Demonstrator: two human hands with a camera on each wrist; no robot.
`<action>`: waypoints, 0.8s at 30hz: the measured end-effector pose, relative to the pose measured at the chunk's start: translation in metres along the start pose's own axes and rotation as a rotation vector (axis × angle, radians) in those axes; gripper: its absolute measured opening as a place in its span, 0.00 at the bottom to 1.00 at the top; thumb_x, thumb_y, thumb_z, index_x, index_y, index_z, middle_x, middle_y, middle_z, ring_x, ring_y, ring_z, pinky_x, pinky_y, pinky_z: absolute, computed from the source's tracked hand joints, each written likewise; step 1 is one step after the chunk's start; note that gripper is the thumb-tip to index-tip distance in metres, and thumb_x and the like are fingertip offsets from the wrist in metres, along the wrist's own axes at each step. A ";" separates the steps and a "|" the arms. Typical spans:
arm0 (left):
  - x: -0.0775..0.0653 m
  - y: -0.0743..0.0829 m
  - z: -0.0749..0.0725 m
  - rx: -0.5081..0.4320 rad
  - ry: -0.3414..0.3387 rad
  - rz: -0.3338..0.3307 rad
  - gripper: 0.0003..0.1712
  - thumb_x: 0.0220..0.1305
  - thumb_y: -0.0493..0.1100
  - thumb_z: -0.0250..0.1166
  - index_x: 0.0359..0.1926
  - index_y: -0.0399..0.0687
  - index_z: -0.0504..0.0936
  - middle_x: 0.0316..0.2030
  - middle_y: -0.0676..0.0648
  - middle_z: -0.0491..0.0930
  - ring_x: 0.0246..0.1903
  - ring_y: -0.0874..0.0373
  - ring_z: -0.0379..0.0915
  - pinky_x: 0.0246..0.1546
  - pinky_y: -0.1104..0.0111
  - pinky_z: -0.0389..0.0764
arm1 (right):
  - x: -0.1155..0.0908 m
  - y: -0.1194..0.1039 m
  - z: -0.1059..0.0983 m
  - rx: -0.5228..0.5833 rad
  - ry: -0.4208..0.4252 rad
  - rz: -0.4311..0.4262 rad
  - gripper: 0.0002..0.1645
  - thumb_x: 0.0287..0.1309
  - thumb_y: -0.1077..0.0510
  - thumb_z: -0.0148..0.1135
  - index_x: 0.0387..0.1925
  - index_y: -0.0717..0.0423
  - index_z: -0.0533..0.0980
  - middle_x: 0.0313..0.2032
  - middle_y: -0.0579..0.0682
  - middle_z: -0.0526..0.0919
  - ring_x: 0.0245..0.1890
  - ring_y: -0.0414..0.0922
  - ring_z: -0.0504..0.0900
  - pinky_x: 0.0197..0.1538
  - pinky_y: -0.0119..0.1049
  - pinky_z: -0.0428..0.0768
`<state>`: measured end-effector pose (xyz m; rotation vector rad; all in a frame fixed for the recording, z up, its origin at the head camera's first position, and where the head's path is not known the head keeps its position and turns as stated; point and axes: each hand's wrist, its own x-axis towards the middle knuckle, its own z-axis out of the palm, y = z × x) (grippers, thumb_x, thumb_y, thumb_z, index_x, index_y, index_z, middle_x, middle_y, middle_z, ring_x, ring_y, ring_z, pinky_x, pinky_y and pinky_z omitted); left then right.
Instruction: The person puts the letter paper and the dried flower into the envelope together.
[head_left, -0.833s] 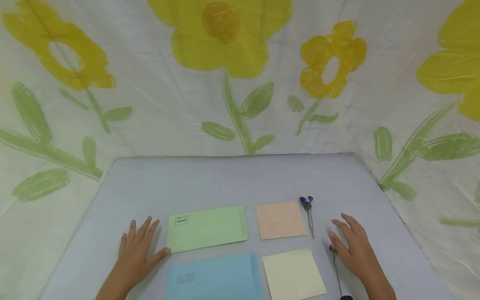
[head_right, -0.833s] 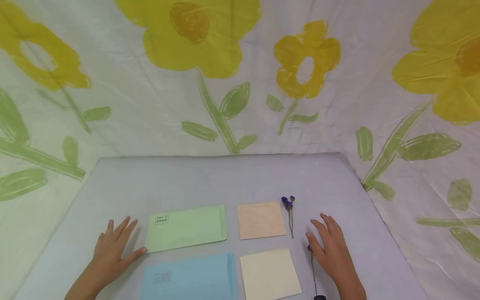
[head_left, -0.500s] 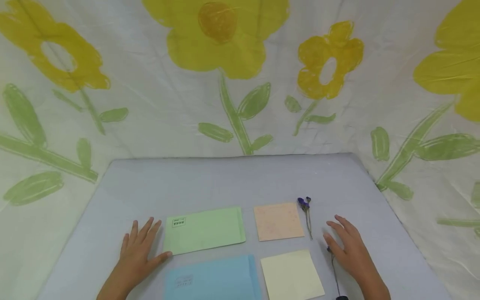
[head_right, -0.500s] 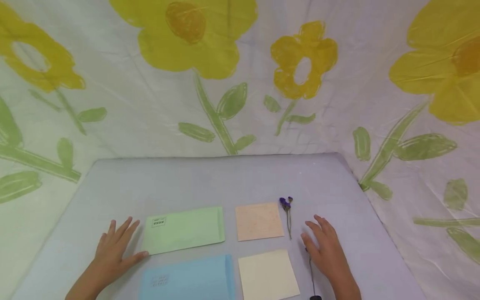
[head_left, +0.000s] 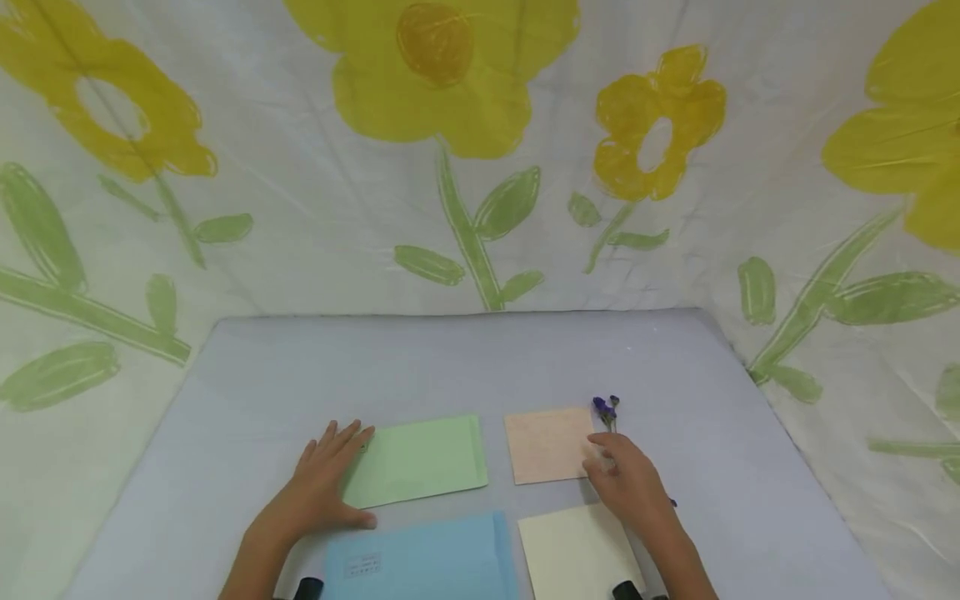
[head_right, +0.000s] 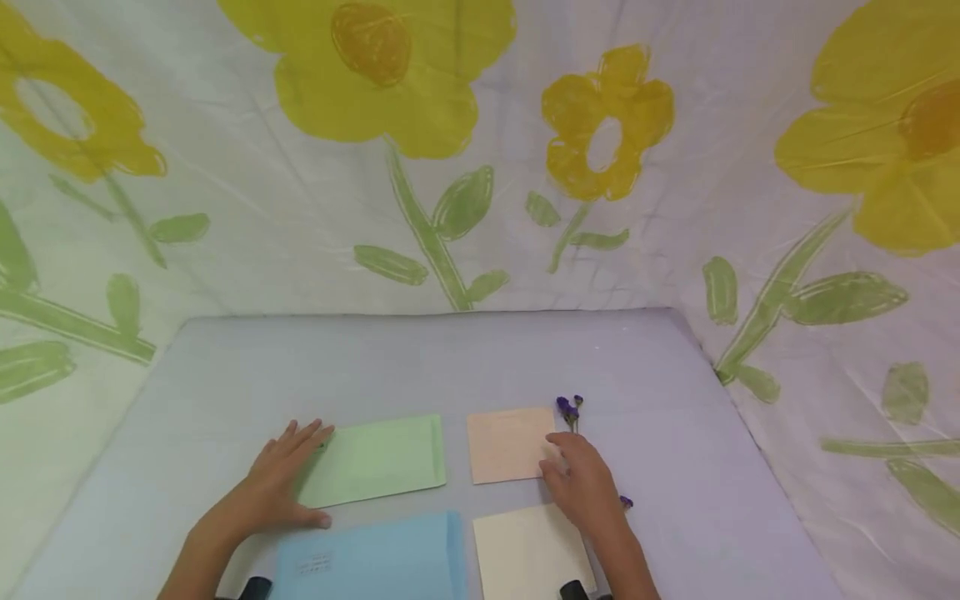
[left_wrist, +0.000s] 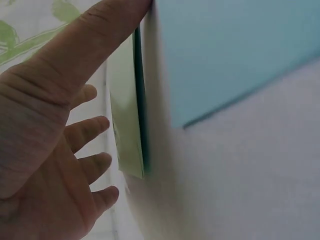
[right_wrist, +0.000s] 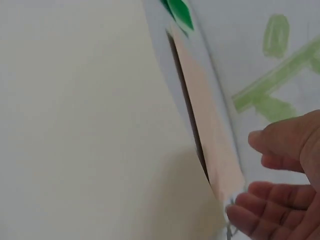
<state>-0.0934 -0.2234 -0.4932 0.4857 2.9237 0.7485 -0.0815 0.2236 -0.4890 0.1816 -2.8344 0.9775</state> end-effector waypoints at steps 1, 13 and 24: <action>0.002 0.000 0.001 -0.007 -0.011 -0.004 0.75 0.25 0.70 0.82 0.74 0.42 0.63 0.73 0.33 0.57 0.72 0.29 0.44 0.67 0.33 0.46 | 0.002 -0.002 0.003 -0.016 0.006 0.003 0.24 0.56 0.63 0.72 0.55 0.63 0.78 0.53 0.60 0.81 0.47 0.56 0.83 0.46 0.47 0.83; 0.006 0.000 -0.001 0.060 -0.043 -0.011 0.75 0.21 0.71 0.82 0.72 0.40 0.66 0.70 0.31 0.62 0.69 0.27 0.51 0.66 0.33 0.53 | 0.017 -0.014 0.023 -0.123 -0.084 0.149 0.49 0.40 0.56 0.84 0.63 0.67 0.71 0.54 0.73 0.73 0.51 0.69 0.74 0.51 0.61 0.77; 0.008 0.000 0.004 0.063 -0.056 -0.016 0.74 0.22 0.68 0.83 0.72 0.40 0.66 0.69 0.32 0.63 0.69 0.30 0.54 0.65 0.35 0.56 | 0.028 -0.010 0.017 0.053 -0.128 0.226 0.54 0.38 0.67 0.80 0.69 0.67 0.64 0.60 0.77 0.63 0.55 0.70 0.72 0.54 0.64 0.75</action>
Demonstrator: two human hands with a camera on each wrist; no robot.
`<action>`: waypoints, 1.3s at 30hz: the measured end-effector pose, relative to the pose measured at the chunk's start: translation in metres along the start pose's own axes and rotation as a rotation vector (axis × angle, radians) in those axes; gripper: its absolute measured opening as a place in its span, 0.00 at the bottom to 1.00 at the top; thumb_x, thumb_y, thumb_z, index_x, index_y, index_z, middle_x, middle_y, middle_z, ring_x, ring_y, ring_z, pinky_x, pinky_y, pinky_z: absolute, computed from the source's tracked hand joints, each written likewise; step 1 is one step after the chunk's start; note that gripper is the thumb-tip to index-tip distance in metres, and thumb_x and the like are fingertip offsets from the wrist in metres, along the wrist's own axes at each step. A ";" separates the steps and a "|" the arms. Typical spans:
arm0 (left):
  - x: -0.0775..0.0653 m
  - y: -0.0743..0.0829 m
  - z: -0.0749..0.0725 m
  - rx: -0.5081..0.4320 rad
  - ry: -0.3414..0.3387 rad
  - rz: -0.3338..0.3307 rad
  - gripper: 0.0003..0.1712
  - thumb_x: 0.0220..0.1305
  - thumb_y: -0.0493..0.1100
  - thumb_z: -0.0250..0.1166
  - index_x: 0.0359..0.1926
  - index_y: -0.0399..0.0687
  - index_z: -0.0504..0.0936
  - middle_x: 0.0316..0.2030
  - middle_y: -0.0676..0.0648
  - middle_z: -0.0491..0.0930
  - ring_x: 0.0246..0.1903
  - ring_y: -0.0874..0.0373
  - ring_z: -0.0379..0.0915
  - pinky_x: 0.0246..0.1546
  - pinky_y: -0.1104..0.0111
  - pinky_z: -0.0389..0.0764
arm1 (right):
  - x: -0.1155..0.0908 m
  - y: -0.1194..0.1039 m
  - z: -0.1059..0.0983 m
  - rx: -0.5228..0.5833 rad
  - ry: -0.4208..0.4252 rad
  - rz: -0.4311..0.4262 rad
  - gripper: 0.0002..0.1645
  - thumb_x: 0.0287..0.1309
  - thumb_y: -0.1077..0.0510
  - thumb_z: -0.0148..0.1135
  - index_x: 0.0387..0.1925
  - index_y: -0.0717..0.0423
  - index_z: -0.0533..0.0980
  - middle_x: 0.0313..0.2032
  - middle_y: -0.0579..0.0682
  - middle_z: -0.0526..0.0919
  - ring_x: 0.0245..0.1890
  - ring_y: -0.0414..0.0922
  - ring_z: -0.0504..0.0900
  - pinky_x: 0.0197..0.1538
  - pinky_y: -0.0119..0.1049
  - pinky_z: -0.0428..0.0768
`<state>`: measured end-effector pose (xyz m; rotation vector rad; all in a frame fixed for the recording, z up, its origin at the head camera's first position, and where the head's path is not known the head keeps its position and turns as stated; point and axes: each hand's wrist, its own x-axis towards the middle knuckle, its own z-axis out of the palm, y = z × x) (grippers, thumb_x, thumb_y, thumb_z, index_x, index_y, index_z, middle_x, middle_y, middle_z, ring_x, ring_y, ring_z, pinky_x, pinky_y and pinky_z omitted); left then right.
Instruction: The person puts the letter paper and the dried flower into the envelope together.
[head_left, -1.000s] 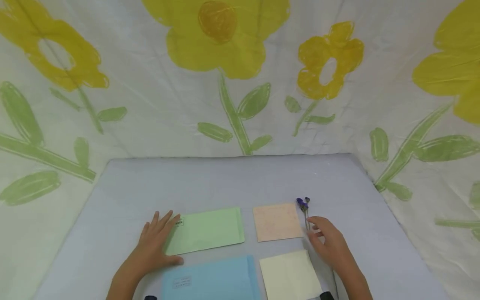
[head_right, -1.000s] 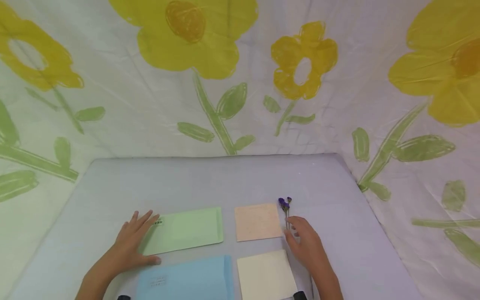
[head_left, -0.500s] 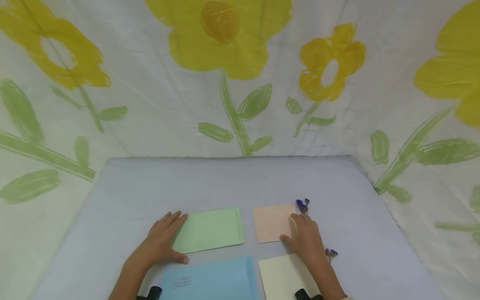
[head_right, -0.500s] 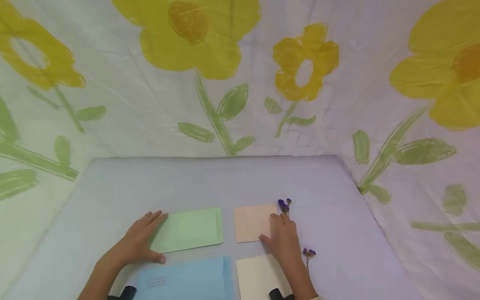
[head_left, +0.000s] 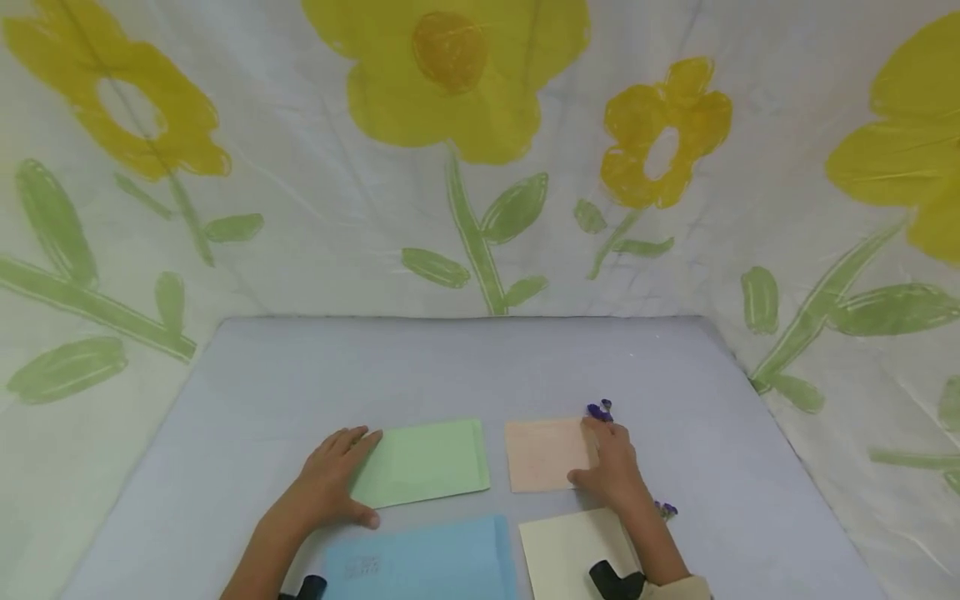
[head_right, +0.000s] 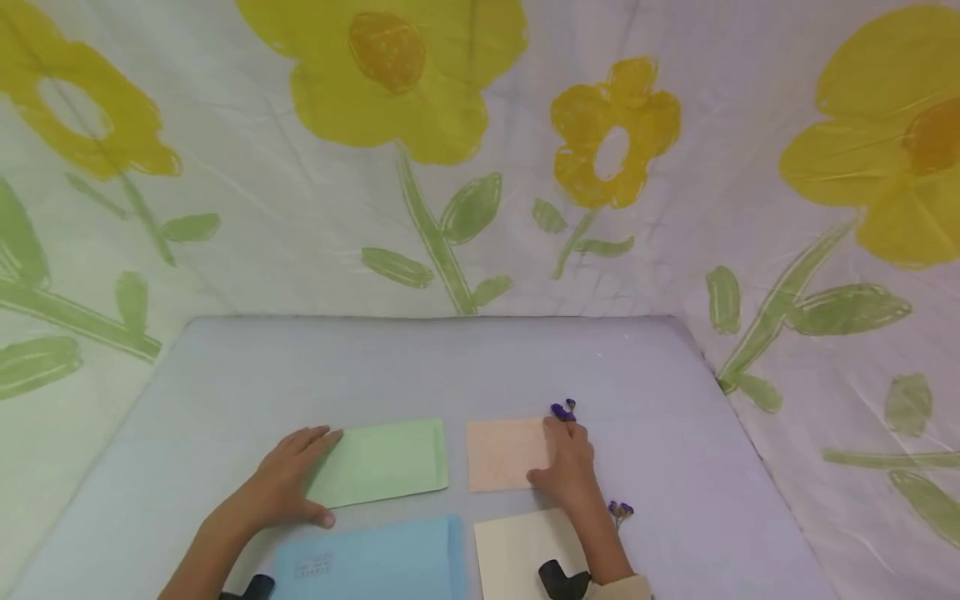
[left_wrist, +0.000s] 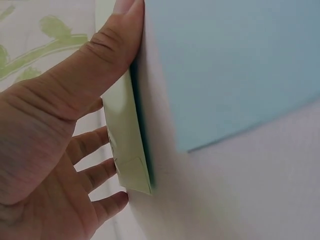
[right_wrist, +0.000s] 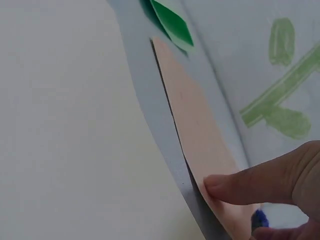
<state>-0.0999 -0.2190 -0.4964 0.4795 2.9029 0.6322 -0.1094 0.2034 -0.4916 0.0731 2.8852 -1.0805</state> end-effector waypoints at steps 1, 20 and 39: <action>0.000 0.000 0.000 0.001 0.001 -0.001 0.74 0.22 0.68 0.83 0.72 0.41 0.66 0.69 0.32 0.63 0.69 0.30 0.54 0.66 0.36 0.56 | 0.000 0.000 -0.001 0.021 0.002 -0.001 0.52 0.40 0.69 0.78 0.69 0.67 0.65 0.61 0.77 0.63 0.56 0.70 0.72 0.55 0.63 0.75; -0.002 0.003 -0.002 -0.028 0.001 -0.009 0.73 0.22 0.66 0.83 0.72 0.40 0.66 0.69 0.32 0.63 0.69 0.30 0.54 0.66 0.36 0.56 | -0.004 -0.016 0.001 0.523 0.051 -0.117 0.51 0.52 0.76 0.69 0.75 0.55 0.58 0.38 0.61 0.85 0.32 0.47 0.83 0.31 0.30 0.79; -0.005 0.005 -0.003 -0.034 0.004 -0.012 0.72 0.23 0.66 0.83 0.72 0.40 0.66 0.70 0.32 0.63 0.69 0.29 0.53 0.67 0.37 0.55 | -0.011 -0.019 0.024 0.376 0.028 -0.157 0.51 0.47 0.73 0.74 0.72 0.54 0.63 0.25 0.48 0.74 0.23 0.40 0.67 0.24 0.31 0.69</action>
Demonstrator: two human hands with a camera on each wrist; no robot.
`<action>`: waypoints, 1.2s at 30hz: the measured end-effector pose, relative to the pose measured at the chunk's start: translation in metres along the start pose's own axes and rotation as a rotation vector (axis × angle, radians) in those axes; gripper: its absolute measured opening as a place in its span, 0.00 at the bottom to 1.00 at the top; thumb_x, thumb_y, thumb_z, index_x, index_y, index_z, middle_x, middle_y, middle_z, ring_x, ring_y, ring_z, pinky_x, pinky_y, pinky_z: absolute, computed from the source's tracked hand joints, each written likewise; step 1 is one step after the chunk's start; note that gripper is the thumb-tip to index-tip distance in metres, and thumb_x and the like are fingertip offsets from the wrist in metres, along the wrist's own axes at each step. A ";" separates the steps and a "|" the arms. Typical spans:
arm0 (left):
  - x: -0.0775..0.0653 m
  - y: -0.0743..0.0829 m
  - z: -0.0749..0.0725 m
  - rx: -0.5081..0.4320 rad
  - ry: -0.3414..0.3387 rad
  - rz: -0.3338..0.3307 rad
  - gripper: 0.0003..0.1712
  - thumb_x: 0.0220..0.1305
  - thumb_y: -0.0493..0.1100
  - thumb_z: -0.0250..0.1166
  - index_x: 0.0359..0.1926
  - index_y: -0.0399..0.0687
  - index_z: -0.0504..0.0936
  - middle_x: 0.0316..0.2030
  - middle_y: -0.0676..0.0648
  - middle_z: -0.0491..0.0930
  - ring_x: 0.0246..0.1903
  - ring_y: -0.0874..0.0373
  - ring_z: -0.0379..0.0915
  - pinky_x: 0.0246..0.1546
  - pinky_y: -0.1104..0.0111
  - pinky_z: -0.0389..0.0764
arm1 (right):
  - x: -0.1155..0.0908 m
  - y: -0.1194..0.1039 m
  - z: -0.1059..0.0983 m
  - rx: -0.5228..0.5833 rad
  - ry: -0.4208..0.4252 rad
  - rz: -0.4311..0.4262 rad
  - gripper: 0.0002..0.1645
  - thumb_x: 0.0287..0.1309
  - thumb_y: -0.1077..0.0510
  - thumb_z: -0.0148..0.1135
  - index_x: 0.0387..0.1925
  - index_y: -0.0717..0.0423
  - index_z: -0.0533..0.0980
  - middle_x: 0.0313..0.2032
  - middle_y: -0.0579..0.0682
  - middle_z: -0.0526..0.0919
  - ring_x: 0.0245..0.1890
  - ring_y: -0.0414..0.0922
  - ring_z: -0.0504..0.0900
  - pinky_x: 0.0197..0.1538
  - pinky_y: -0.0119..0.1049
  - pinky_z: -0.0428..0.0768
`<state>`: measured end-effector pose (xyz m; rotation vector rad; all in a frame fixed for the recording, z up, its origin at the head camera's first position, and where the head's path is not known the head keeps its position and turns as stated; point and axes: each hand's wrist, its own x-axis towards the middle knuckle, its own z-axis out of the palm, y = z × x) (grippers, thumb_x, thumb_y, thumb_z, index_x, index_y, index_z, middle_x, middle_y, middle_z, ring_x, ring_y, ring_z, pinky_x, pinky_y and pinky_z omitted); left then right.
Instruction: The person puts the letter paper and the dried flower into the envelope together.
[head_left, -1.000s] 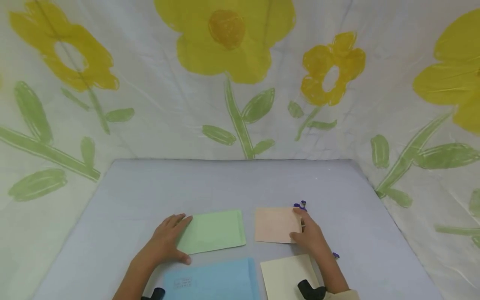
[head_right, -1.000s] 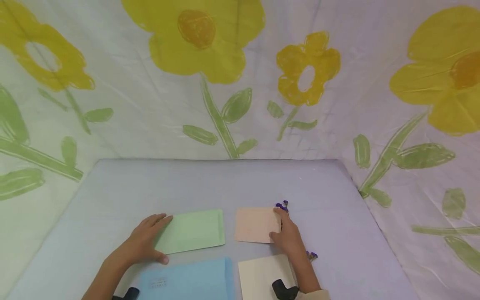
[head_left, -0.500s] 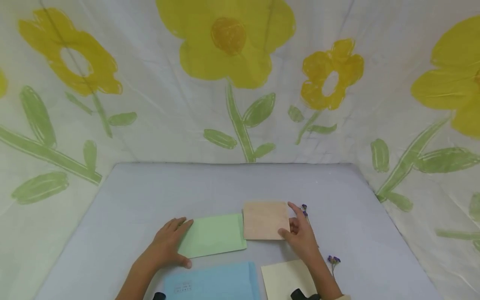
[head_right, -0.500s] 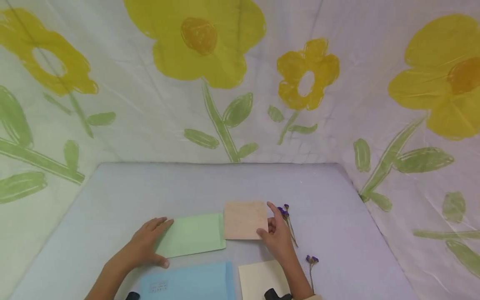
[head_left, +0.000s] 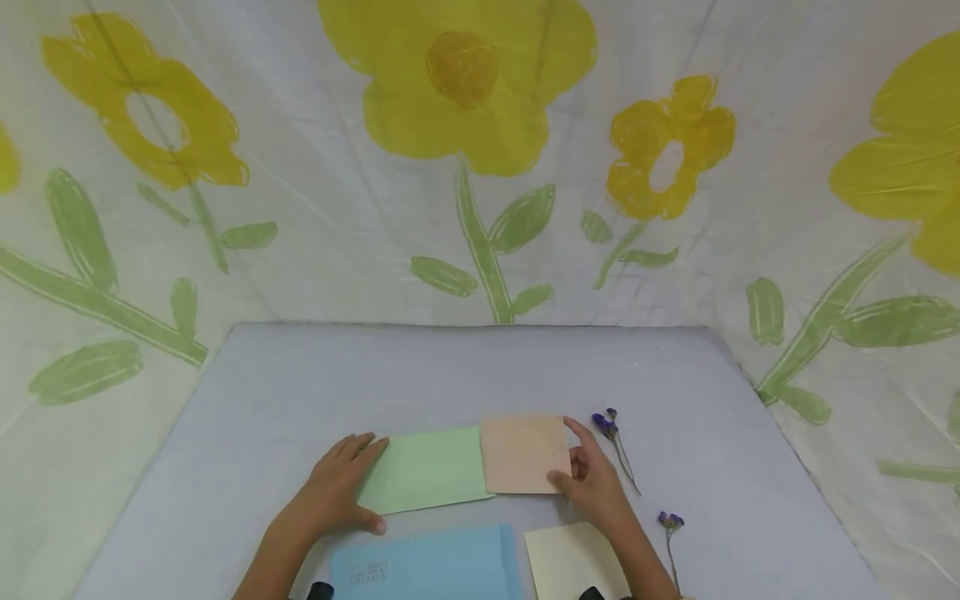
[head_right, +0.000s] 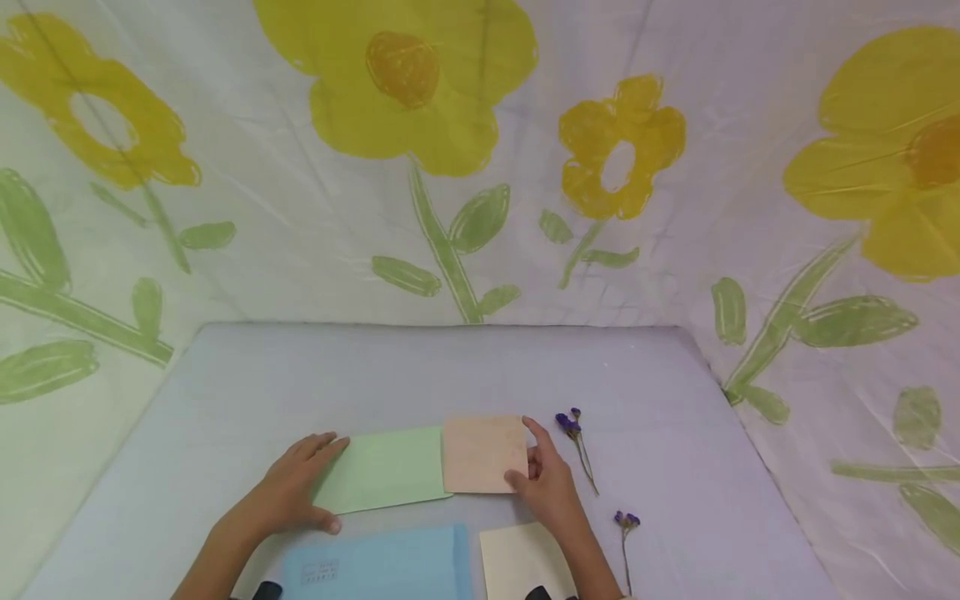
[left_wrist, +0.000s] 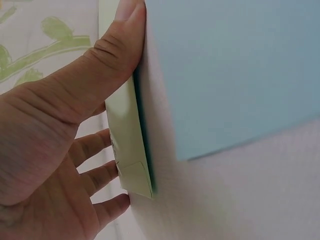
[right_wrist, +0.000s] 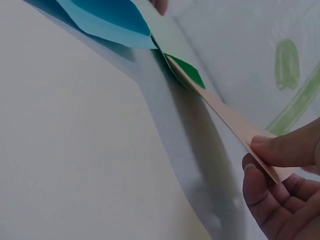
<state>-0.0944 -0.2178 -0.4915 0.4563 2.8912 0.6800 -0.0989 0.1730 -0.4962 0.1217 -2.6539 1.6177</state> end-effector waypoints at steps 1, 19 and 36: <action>0.000 0.000 0.000 0.001 0.002 0.003 0.72 0.23 0.66 0.83 0.72 0.40 0.67 0.70 0.32 0.63 0.69 0.29 0.53 0.67 0.37 0.56 | 0.000 0.000 0.000 0.000 -0.009 -0.003 0.51 0.47 0.74 0.74 0.72 0.55 0.63 0.25 0.48 0.75 0.22 0.40 0.68 0.24 0.31 0.69; 0.001 0.001 0.000 -0.009 -0.003 -0.018 0.72 0.23 0.64 0.84 0.72 0.41 0.66 0.71 0.33 0.62 0.70 0.30 0.52 0.68 0.37 0.54 | 0.007 -0.003 -0.002 -0.099 -0.088 -0.042 0.49 0.51 0.73 0.72 0.73 0.54 0.63 0.29 0.46 0.78 0.25 0.41 0.70 0.28 0.33 0.71; 0.000 0.004 -0.001 -0.016 -0.001 -0.017 0.71 0.24 0.62 0.85 0.72 0.41 0.67 0.71 0.33 0.62 0.70 0.30 0.52 0.68 0.38 0.54 | 0.011 -0.006 0.001 -0.034 -0.016 0.025 0.36 0.57 0.73 0.61 0.68 0.66 0.63 0.55 0.65 0.75 0.47 0.56 0.81 0.48 0.46 0.83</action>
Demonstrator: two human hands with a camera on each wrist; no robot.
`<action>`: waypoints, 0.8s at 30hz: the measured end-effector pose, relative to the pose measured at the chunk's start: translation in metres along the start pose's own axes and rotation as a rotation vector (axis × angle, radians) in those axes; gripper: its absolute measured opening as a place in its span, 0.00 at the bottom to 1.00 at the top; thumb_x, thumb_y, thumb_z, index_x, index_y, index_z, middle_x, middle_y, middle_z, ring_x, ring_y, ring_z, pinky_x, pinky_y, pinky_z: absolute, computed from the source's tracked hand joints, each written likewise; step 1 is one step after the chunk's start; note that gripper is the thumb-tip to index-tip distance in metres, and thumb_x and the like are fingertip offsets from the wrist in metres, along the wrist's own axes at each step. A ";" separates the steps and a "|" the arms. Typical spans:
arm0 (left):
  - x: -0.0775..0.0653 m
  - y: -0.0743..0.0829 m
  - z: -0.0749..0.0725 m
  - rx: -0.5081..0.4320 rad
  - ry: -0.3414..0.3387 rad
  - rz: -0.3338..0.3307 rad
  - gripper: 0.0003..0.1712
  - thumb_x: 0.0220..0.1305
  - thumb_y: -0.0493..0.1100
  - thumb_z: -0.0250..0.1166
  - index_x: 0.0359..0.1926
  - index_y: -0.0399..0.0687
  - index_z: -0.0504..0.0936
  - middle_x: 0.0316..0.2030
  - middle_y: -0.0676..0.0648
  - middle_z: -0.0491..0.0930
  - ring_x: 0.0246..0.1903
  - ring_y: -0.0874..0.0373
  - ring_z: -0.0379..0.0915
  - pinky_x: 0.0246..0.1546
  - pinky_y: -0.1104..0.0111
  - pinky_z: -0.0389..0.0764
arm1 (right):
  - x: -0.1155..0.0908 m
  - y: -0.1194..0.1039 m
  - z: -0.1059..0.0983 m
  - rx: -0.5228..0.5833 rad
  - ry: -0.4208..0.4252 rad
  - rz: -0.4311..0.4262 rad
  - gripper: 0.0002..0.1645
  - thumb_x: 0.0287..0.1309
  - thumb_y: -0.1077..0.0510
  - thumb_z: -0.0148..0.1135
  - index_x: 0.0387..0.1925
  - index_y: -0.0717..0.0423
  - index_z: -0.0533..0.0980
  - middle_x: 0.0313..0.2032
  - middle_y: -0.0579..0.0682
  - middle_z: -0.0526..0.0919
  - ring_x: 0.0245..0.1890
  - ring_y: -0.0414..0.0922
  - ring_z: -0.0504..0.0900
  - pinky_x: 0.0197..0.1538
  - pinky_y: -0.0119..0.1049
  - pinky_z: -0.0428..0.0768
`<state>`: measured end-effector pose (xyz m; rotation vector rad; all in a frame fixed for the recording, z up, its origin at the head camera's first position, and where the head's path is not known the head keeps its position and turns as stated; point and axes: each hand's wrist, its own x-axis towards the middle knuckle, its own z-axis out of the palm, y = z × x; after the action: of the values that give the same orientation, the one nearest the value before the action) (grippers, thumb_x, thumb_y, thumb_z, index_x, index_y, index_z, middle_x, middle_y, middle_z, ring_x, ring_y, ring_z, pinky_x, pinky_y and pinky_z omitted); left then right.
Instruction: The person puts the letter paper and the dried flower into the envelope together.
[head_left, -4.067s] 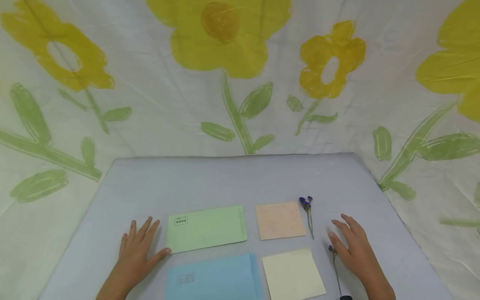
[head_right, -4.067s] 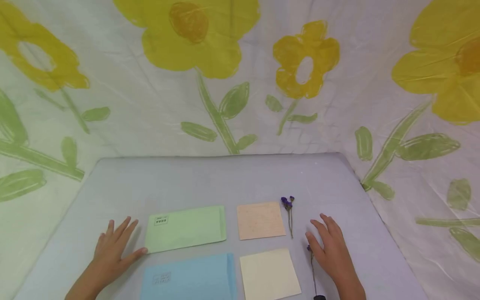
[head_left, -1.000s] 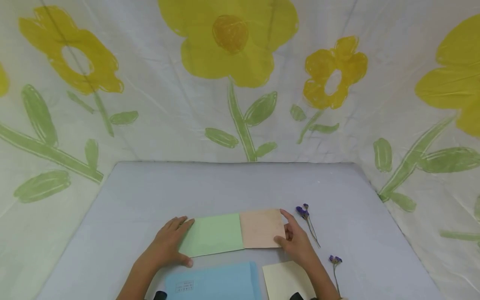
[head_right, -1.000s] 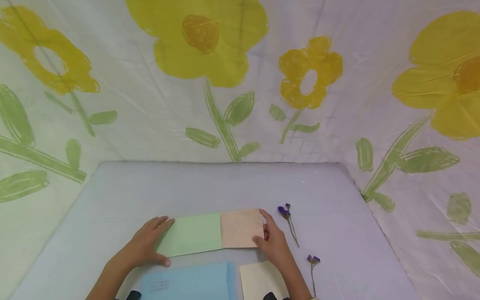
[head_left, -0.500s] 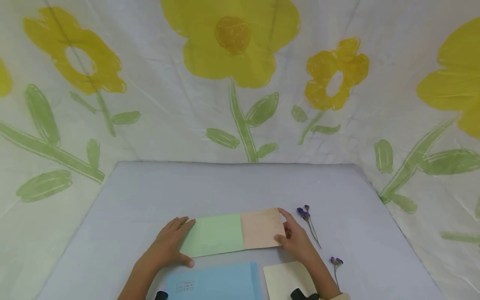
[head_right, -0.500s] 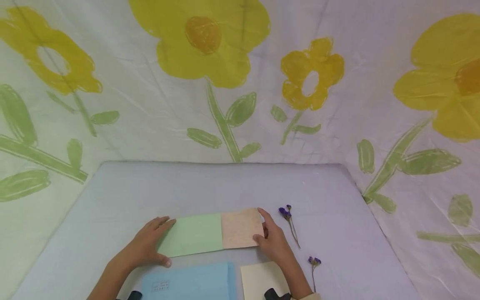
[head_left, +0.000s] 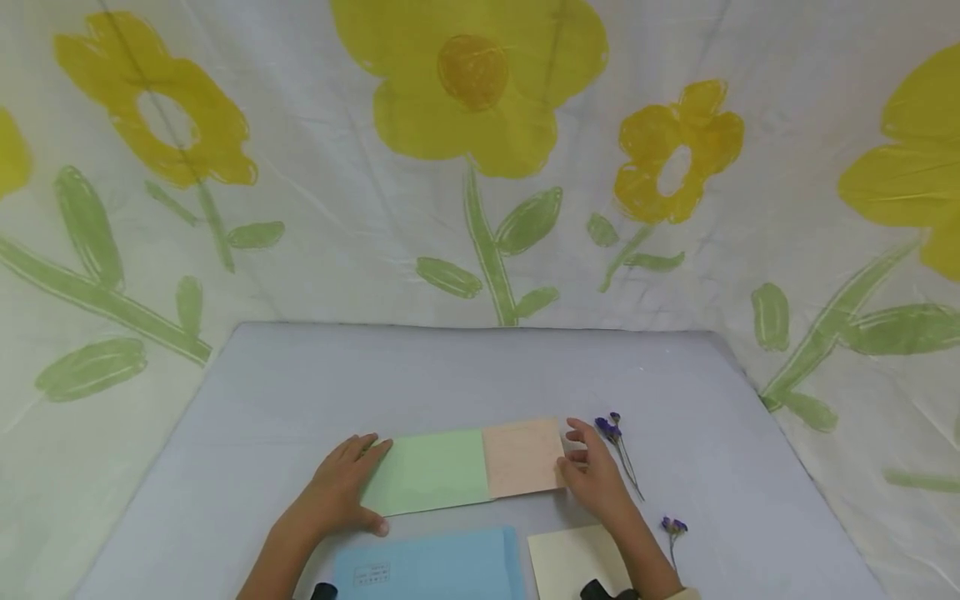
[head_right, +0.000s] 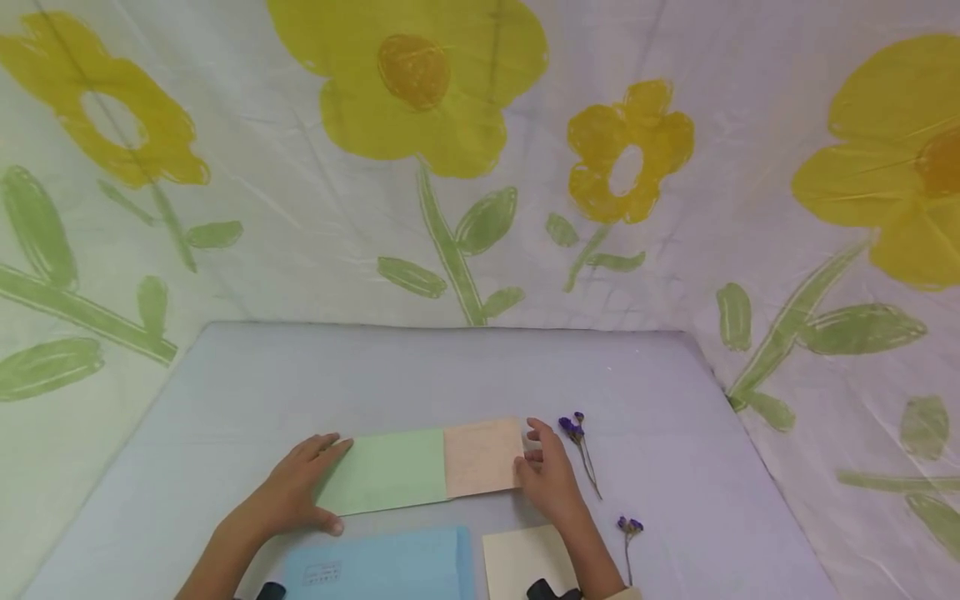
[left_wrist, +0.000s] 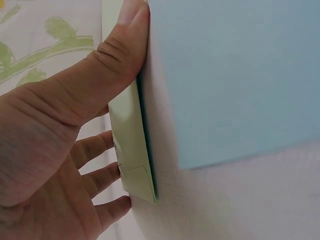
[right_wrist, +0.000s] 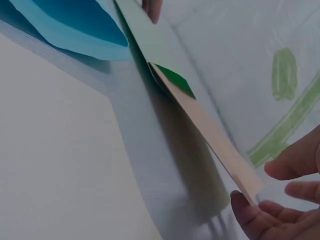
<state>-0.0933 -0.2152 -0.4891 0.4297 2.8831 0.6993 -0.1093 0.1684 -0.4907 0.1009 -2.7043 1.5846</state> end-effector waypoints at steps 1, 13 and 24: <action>0.000 0.000 -0.001 0.000 0.000 -0.003 0.71 0.24 0.62 0.85 0.72 0.41 0.67 0.71 0.33 0.62 0.71 0.30 0.51 0.68 0.38 0.53 | 0.000 0.000 0.000 0.005 0.003 0.003 0.36 0.57 0.73 0.60 0.68 0.66 0.64 0.54 0.64 0.75 0.46 0.55 0.82 0.48 0.45 0.83; -0.001 -0.001 0.002 -0.012 -0.006 -0.022 0.71 0.22 0.62 0.85 0.72 0.41 0.67 0.71 0.33 0.62 0.71 0.30 0.50 0.69 0.38 0.52 | -0.002 -0.001 0.008 0.041 0.015 0.027 0.32 0.59 0.73 0.60 0.65 0.65 0.67 0.49 0.61 0.80 0.48 0.56 0.82 0.51 0.48 0.81; -0.001 0.000 0.002 -0.006 -0.003 -0.011 0.71 0.23 0.62 0.85 0.72 0.41 0.67 0.71 0.33 0.62 0.71 0.30 0.50 0.69 0.39 0.53 | -0.001 0.000 0.015 0.068 -0.005 0.016 0.31 0.60 0.72 0.60 0.65 0.66 0.66 0.48 0.61 0.82 0.48 0.56 0.82 0.54 0.50 0.80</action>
<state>-0.0923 -0.2145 -0.4912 0.4135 2.8780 0.7043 -0.1081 0.1552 -0.4978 0.0845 -2.6613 1.6835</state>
